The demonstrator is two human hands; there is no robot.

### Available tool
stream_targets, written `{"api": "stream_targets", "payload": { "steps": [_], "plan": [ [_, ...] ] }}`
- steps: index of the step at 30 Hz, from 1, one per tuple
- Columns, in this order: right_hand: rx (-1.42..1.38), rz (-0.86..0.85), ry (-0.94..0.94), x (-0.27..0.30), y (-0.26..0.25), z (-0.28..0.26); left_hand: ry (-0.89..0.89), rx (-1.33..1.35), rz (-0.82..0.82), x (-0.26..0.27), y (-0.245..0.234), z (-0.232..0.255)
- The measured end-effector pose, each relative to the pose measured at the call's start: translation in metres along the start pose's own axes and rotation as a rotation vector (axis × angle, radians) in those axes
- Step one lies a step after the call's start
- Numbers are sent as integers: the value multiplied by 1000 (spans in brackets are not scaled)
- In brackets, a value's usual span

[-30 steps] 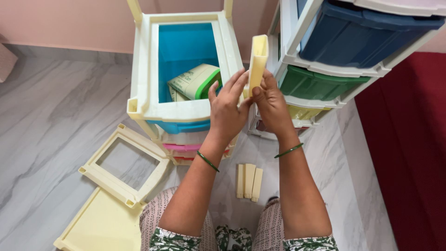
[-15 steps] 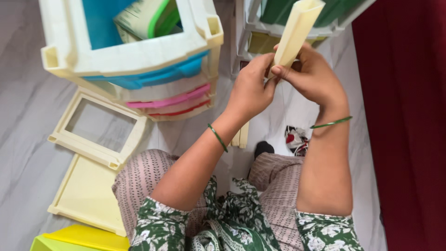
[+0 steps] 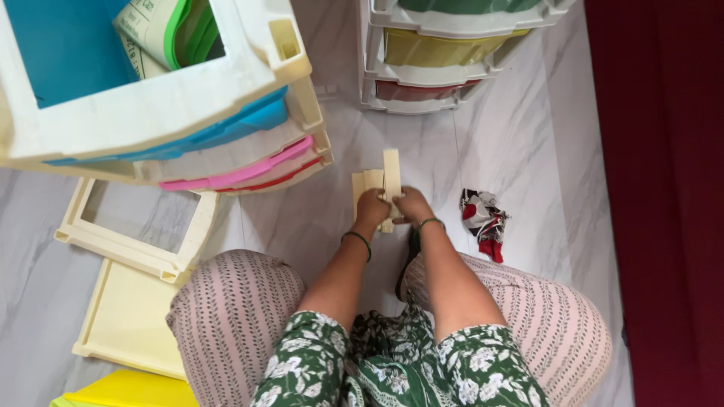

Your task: The person sits on the floor and assembles plastic storage bins by inserting short plastic legs into the corners of each bin. They handle multiple bins in different colors, including blue, pink, and red, and stack the completed bins together.

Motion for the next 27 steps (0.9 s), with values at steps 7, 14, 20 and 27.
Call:
{"api": "stream_targets", "payload": {
  "steps": [7, 14, 20, 27],
  "plan": [
    [-70, 47, 145, -30, 23, 64, -332, 63, -253, 15, 35, -48],
    [-28, 61, 155, -29, 22, 60, -394, 85, -283, 22, 34, -52],
    [6, 72, 77, -18, 24, 29, -349, 170, -221, 11, 27, -40],
    [-184, 189, -431, 3, 27, -106, 349, 281, 462, 48, -99, 117]
  ]
}}
Point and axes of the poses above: each hand's wrist, its own x-axis away from the middle knuckle, its own y-axis out of the palm, z = x × y, the point moved 8 cm from there along -x, towards the middle knuckle, and after that the axes turned 6 degrees about z, right-handed, at the moved point
